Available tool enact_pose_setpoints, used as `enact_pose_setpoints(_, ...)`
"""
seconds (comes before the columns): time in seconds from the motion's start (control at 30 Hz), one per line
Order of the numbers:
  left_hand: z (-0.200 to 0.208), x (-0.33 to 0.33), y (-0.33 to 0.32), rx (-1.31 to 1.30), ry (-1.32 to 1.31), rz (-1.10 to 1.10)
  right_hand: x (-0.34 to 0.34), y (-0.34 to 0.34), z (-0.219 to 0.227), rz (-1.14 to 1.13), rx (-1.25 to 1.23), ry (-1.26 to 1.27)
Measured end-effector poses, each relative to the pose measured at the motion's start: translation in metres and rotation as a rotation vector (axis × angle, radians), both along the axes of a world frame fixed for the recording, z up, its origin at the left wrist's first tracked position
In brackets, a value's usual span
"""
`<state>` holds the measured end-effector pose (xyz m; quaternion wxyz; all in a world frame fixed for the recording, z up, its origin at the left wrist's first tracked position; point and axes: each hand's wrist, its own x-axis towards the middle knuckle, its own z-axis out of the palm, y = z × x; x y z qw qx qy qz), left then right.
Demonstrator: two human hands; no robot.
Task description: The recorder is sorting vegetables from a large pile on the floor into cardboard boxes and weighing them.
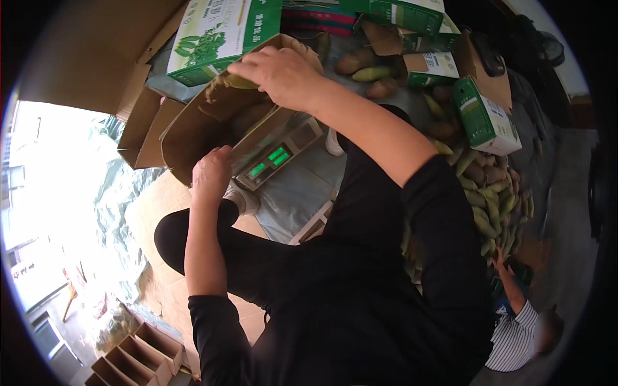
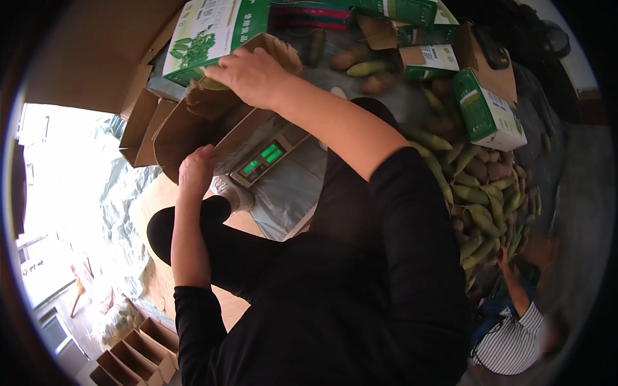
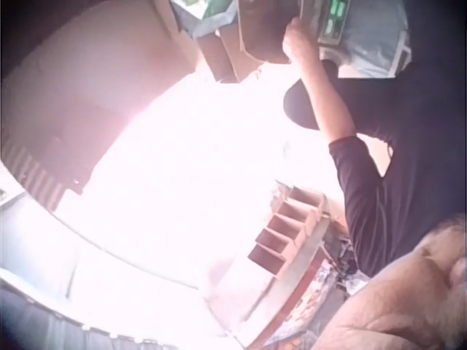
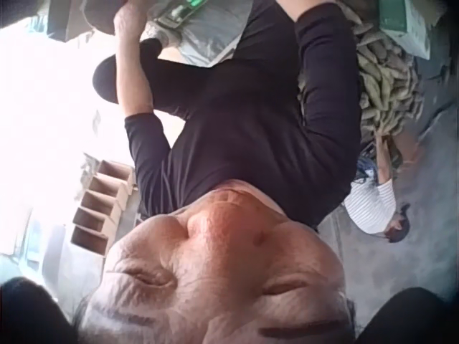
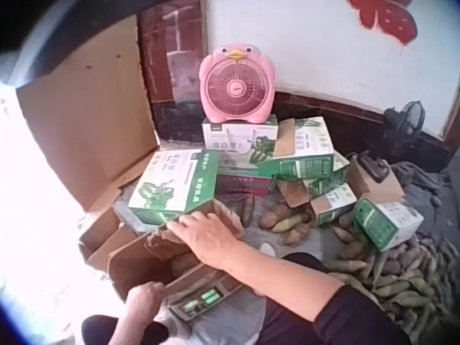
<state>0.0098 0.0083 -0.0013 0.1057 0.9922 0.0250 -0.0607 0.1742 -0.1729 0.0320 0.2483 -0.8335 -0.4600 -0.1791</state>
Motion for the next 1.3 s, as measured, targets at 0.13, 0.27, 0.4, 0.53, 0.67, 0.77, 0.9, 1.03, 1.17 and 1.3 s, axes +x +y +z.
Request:
enact_pose_setpoints(0.13,-0.001,-0.005,0.003,-0.015,0.037,0.005,0.004,-0.022,-0.001,-0.084,-0.23,0.105)
enact_pose_setpoints(0.27,-0.004,-0.005,0.011,-0.079,-0.043,-0.04,0.007,-0.097,0.014,-0.173,0.097,0.29)
enact_pose_setpoints(0.4,-0.009,-0.005,0.012,-0.121,-0.07,-0.053,-0.009,-0.204,0.006,-0.454,0.185,0.485)
enact_pose_setpoints(0.53,-0.003,-0.001,0.012,-0.095,-0.052,-0.084,-0.053,-0.306,-0.048,-0.71,0.165,0.608)
enact_pose_setpoints(0.67,-0.006,-0.002,0.015,-0.121,-0.138,-0.084,-0.12,-0.381,-0.113,-0.989,-0.035,0.712)
enact_pose_setpoints(0.77,-0.008,-0.002,0.012,-0.339,-0.222,-0.006,-0.174,-0.411,-0.149,-1.054,-0.238,0.686)
enact_pose_setpoints(0.9,-0.008,-0.006,0.025,-0.261,-0.257,0.076,-0.232,-0.426,-0.186,-1.272,-0.224,0.881)
enact_pose_setpoints(1.03,-0.014,-0.007,0.031,-0.234,-0.324,0.103,-0.294,-0.442,-0.205,-1.383,-0.532,1.201)
enact_pose_setpoints(1.17,-0.02,-0.002,0.034,-0.228,-0.33,0.149,-0.36,-0.455,-0.233,-1.676,-0.533,1.328)
enact_pose_setpoints(1.3,-0.026,-0.004,0.05,-0.243,-0.359,0.196,-0.379,-0.431,-0.229,-1.748,-0.51,1.431)
